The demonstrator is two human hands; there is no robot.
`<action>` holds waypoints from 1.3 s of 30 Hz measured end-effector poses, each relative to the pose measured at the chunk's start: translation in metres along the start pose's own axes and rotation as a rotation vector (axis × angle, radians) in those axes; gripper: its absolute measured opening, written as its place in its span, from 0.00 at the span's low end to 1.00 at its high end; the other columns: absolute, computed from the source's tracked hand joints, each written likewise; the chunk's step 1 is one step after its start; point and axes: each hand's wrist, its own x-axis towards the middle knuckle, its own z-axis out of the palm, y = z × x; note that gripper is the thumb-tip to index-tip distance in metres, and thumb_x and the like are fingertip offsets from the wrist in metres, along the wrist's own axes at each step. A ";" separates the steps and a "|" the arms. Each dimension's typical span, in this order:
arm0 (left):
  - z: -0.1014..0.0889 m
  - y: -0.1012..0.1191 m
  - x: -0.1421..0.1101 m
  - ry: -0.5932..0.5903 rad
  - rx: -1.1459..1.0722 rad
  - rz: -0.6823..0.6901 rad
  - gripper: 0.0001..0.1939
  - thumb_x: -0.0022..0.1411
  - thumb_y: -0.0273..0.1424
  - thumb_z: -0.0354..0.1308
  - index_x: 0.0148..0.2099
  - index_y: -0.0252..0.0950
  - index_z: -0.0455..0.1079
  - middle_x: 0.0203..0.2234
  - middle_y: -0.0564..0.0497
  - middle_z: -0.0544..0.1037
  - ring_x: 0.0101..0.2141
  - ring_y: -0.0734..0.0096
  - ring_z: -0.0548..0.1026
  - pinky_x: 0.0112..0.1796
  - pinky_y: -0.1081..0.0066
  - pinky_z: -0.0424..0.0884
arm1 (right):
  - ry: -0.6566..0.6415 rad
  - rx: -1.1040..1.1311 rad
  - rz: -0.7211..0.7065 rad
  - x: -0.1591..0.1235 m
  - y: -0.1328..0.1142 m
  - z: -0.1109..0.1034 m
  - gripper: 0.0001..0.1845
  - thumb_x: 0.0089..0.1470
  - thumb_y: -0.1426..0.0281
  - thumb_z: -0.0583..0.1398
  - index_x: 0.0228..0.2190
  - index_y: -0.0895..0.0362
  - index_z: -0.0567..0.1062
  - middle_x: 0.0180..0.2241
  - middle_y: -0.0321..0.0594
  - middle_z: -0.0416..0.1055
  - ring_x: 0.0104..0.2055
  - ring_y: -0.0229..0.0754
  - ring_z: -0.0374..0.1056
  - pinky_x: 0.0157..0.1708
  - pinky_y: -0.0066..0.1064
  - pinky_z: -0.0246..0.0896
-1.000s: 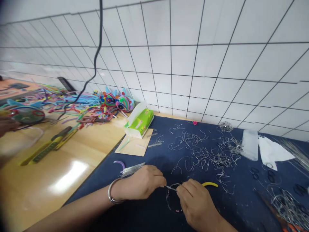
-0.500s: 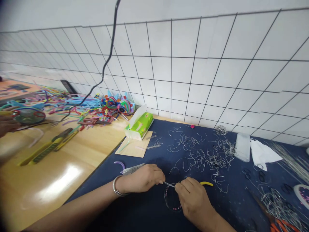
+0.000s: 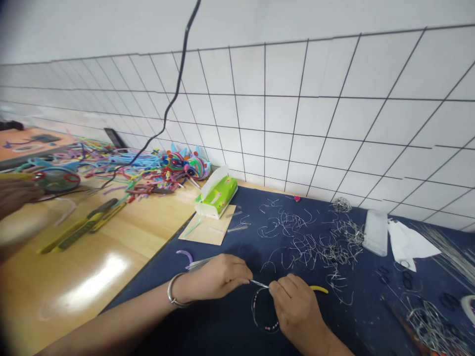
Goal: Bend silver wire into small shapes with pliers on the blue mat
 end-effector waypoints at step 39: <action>0.009 0.005 -0.001 -0.035 -0.818 -0.307 0.17 0.63 0.38 0.44 0.38 0.29 0.66 0.28 0.49 0.71 0.26 0.78 0.69 0.30 0.74 0.67 | 0.013 0.076 0.067 -0.001 -0.004 -0.018 0.10 0.55 0.75 0.50 0.32 0.59 0.72 0.27 0.40 0.67 0.32 0.38 0.62 0.34 0.32 0.58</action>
